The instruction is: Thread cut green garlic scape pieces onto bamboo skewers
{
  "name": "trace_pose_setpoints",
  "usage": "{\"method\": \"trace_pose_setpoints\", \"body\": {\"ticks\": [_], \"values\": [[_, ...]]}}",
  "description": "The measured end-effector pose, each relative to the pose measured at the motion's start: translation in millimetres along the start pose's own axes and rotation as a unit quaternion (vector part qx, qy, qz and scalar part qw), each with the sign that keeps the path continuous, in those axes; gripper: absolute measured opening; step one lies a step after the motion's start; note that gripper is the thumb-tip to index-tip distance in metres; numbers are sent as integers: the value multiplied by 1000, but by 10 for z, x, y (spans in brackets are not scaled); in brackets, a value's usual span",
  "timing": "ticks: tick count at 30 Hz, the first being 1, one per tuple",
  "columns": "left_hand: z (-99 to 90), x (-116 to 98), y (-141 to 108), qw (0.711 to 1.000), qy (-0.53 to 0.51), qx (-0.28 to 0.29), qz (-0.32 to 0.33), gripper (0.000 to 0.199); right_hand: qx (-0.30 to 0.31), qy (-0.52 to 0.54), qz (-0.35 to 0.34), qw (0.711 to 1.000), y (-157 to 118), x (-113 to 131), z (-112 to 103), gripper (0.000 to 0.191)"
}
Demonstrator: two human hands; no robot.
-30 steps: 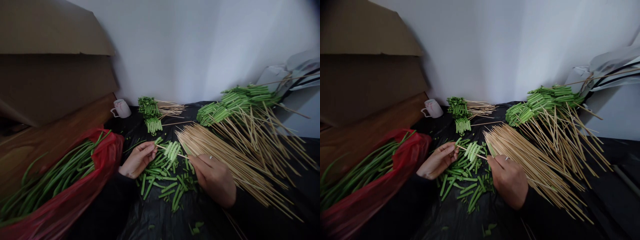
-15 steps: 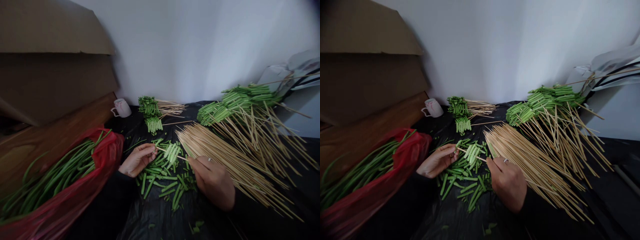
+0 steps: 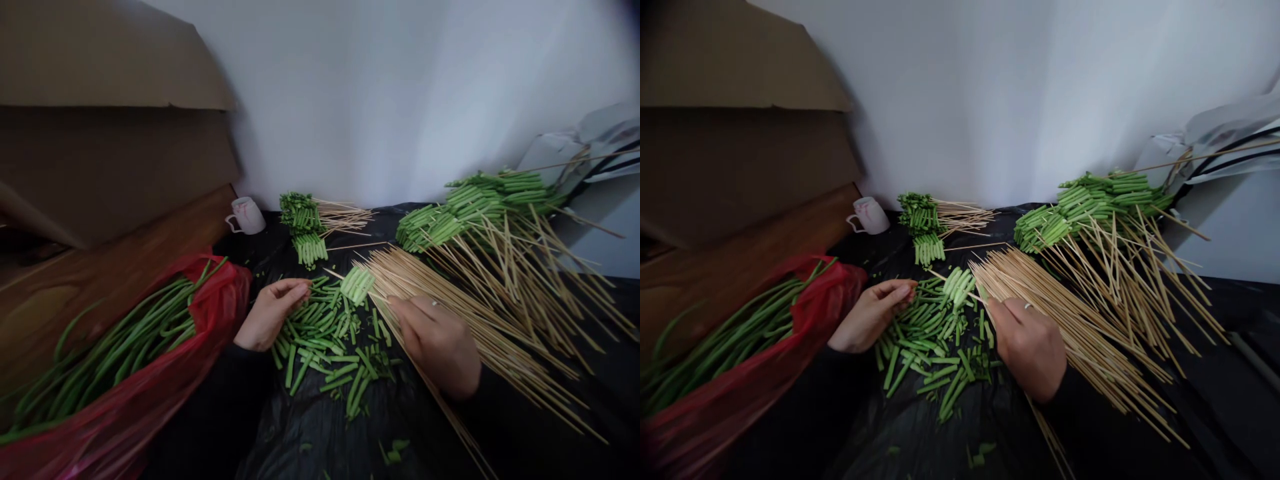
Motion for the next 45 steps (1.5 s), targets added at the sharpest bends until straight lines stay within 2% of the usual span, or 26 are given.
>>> {"method": "trace_pose_setpoints", "body": {"ticks": [3,7,10,16,18,21,24,26,28,31,33,37,45], "values": [[-130,-85,34,985,159,-22,55,19,3,-14,4,1000,-7,-66,10,23],[-128,-116,51,931,348,-6,105,11,4,-12,-8,1000,-12,-39,22,22],[-134,-96,52,907,406,0,112,14,4,-9,-9,1000,-13,-20,23,22],[-43,50,42,860,498,69,86,16,13,-6,-12,1000,-12,1,34,22],[-14,36,39,854,505,69,101,14,13,-3,-15,1000,-11,10,31,23],[-17,-63,38,875,463,32,137,15,13,-4,-16,1000,-7,18,24,24],[-90,-136,40,932,335,-19,139,17,13,-1,-15,1000,-7,27,21,23],[-128,-113,41,971,211,-32,109,20,14,5,-12,1000,-12,34,25,23],[-112,-22,42,996,78,-17,49,23,18,10,-9,1000,-20,45,38,24],[-28,125,25,996,-72,20,-44,28,24,22,-12,999,-32,81,52,25],[7,166,20,990,-119,33,-65,29,21,28,-15,999,-35,108,50,26],[39,200,29,984,-156,48,-73,28,19,24,-24,999,-32,148,47,25],[39,214,21,982,-169,32,-79,26,21,32,-31,999,-33,169,46,25]]}}
Point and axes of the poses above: each hand's wrist, its own y-axis towards the middle knuckle, its own z-axis out of the palm, x = y × z, the point moved 8 cm from there along y, towards the middle knuckle, and after that the axes turned 1 degree about x, right-handed, at the moved point
